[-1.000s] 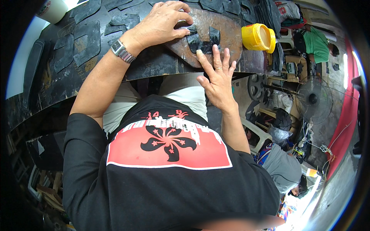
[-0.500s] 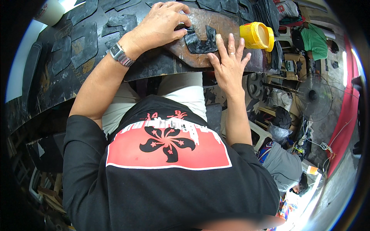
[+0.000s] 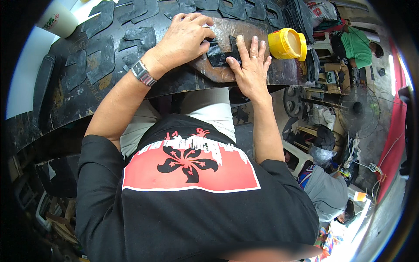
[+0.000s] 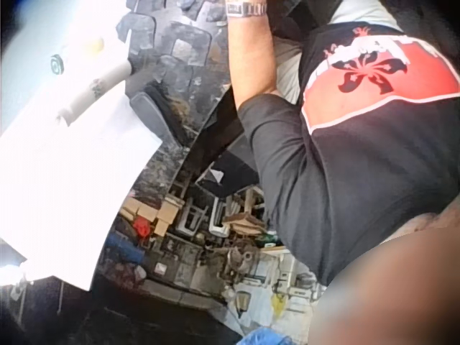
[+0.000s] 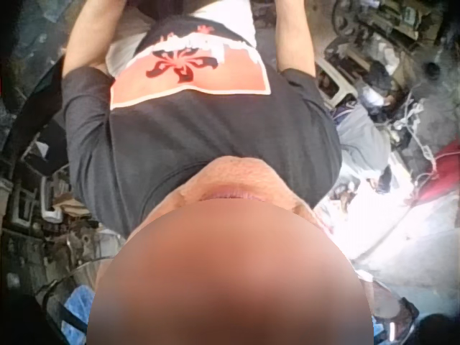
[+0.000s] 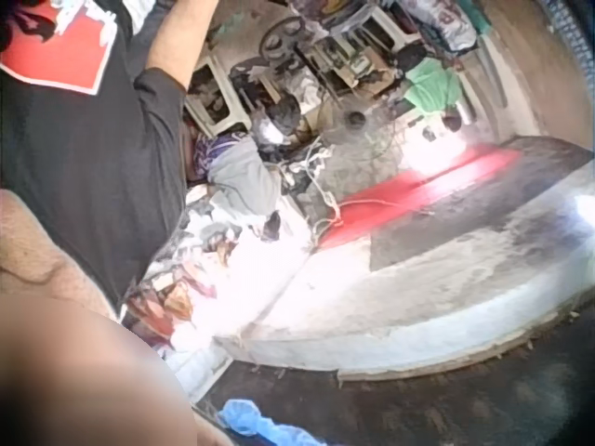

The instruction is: The person repeatedly rubs small black rubber pieces on a workbench surface using both hands. They pick up individual pieces, rub them against the table, and place them back down, continuing the same motion throughout the clip.

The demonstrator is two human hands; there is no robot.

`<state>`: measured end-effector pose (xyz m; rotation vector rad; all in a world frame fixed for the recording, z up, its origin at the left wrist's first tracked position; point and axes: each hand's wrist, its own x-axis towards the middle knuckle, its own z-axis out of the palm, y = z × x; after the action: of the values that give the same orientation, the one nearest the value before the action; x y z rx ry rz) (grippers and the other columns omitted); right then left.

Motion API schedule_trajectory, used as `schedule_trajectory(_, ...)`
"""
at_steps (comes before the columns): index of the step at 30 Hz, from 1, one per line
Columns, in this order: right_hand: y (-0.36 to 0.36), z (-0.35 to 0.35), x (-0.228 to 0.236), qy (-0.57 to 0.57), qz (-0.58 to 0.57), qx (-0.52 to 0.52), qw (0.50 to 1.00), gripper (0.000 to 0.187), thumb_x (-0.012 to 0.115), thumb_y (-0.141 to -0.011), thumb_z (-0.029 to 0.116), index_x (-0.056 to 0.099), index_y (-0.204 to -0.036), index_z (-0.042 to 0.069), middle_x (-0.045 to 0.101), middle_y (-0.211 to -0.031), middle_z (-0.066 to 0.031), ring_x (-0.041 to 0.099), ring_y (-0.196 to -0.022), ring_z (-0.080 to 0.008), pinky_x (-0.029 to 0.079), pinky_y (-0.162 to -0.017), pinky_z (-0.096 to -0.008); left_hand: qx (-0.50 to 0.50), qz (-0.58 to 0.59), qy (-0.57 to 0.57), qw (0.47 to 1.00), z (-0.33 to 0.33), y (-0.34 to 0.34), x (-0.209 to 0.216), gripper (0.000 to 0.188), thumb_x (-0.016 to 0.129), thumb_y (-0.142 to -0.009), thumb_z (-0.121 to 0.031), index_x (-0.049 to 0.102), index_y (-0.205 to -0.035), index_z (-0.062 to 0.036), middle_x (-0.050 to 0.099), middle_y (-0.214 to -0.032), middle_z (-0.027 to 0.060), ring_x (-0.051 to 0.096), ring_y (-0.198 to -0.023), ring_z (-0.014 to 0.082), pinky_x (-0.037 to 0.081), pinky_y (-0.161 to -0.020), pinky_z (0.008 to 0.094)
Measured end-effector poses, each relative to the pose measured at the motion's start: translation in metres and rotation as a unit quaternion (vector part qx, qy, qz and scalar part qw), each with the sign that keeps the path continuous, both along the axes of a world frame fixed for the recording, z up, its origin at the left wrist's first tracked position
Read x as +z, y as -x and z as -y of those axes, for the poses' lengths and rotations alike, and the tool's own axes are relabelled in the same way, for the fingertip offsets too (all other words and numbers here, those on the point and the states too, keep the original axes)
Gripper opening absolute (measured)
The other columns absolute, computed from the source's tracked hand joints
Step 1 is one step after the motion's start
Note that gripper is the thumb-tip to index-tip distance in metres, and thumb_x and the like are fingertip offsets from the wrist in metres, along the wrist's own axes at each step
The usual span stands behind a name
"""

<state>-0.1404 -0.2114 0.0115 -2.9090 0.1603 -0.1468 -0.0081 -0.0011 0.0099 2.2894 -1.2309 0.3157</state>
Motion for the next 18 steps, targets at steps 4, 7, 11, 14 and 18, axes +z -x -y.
schedule_trajectory(4,0.016,0.005,0.003,-0.036,0.041,-0.027,0.998,0.064,0.045,-0.099,0.064,0.053,-0.148,0.023,0.029,-0.163,-0.0211,0.012,-0.155,-0.0404,0.004,-0.119,-0.0672,0.005,-0.057,-0.007,0.998,0.001,-0.005,0.006,0.023,0.074,-0.081,-0.021,0.079,-0.102,-0.0132,0.066,-0.125,0.0056,0.055,-0.126,0.0265,0.04,-0.105,0.0462)
schedule_trajectory(7,0.025,0.019,0.008,-0.147,0.101,-0.032,0.983,0.053,0.044,-0.102,0.06,0.076,-0.121,0.022,0.047,-0.153,-0.0182,0.023,-0.151,-0.0401,0.007,-0.119,-0.0648,0.007,-0.1,-0.022,0.995,0.003,-0.008,0.013,0.021,0.075,-0.079,-0.021,0.08,-0.098,-0.0126,0.067,-0.122,0.0061,0.057,-0.121,0.0275,0.043,-0.101,0.045)
schedule_trajectory(11,0.018,0.024,0.003,-0.261,0.242,-0.053,0.933,0.039,0.056,-0.104,0.042,0.072,-0.125,0.014,0.054,-0.145,-0.0184,0.04,-0.142,-0.0353,0.022,-0.119,-0.0518,0.009,-0.108,-0.051,0.993,0.008,-0.006,0.024,0.019,0.076,-0.077,-0.02,0.08,-0.094,-0.0126,0.068,-0.113,0.0074,0.06,-0.112,0.0293,0.045,-0.095,0.0444)
schedule_trajectory(14,0.002,0.016,-0.002,-0.329,0.318,-0.043,0.888,0.037,0.06,-0.103,0.032,0.066,-0.131,0.008,0.058,-0.139,-0.0162,0.05,-0.134,-0.0297,0.032,-0.116,-0.0427,0.017,-0.114,-0.098,0.988,0.012,-0.004,0.032,0.018,0.073,-0.078,-0.019,0.079,-0.092,-0.0106,0.068,-0.113,0.0078,0.061,-0.11,0.0285,0.047,-0.096,0.0442)
schedule_trajectory(18,-0.02,0.007,-0.007,-0.312,0.331,-0.01,0.891,0.035,0.061,-0.103,0.026,0.066,-0.132,0.008,0.063,-0.13,-0.0144,0.054,-0.127,-0.0268,0.037,-0.111,-0.038,0.03,-0.098,-0.12,0.987,0.016,0.0,0.036,0.017,0.073,-0.077,-0.019,0.078,-0.09,-0.0108,0.067,-0.11,0.0075,0.061,-0.109,0.0284,0.048,-0.092,0.0428)
